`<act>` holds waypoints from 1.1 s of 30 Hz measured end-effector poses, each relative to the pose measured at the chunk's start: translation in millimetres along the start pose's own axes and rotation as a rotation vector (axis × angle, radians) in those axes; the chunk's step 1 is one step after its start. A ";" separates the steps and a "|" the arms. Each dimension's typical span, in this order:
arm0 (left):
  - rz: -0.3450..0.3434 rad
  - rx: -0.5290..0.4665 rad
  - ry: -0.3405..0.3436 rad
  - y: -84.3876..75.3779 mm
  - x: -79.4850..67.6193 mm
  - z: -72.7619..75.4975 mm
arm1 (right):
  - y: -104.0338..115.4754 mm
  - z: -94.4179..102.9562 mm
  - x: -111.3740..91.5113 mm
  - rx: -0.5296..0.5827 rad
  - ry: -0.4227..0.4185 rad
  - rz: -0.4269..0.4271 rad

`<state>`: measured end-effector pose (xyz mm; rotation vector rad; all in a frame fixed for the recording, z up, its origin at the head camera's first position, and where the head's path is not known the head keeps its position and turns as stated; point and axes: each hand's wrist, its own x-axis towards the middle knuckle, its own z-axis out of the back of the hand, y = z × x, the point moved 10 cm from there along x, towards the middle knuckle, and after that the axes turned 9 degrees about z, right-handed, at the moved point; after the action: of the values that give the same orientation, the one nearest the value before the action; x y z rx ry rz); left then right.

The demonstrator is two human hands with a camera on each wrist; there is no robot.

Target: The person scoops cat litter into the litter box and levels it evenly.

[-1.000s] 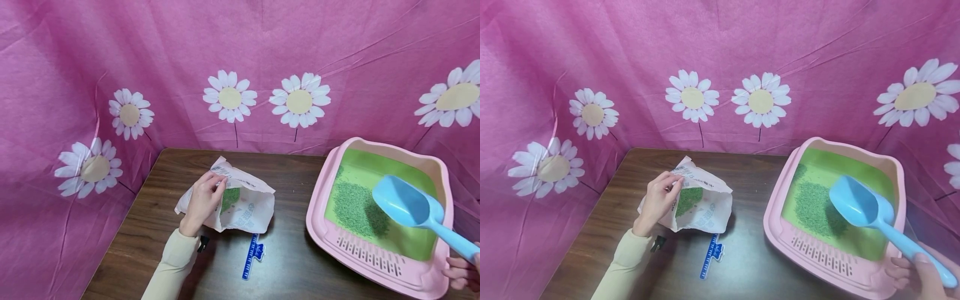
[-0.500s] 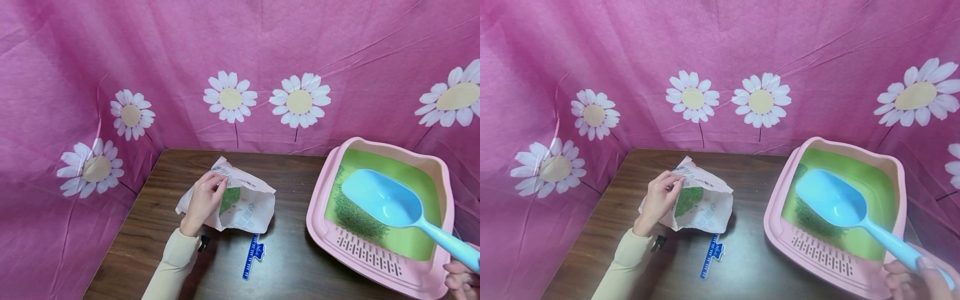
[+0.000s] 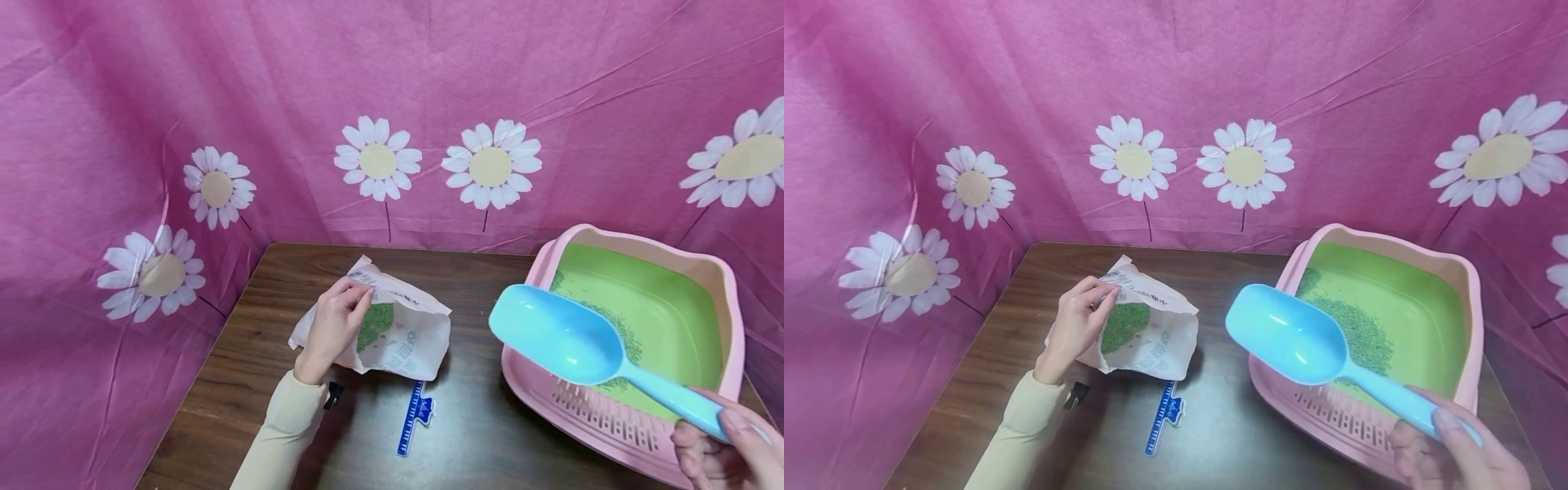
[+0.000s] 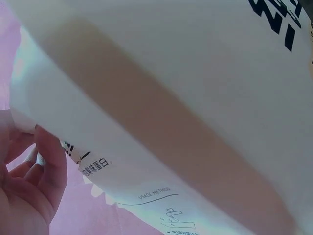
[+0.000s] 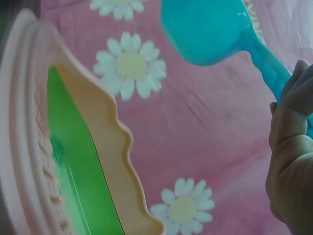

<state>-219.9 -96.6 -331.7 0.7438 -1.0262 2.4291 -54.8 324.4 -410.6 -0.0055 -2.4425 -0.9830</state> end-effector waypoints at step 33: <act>-0.017 -0.017 -0.012 -4.6 1.2 4.6 | -114.9 -60.6 44.3 -0.449 -0.373 -0.068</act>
<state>-217.0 -96.8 -325.7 0.7585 -1.0399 2.4015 -87.5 192.2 -427.9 -0.2843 -2.4941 -1.6695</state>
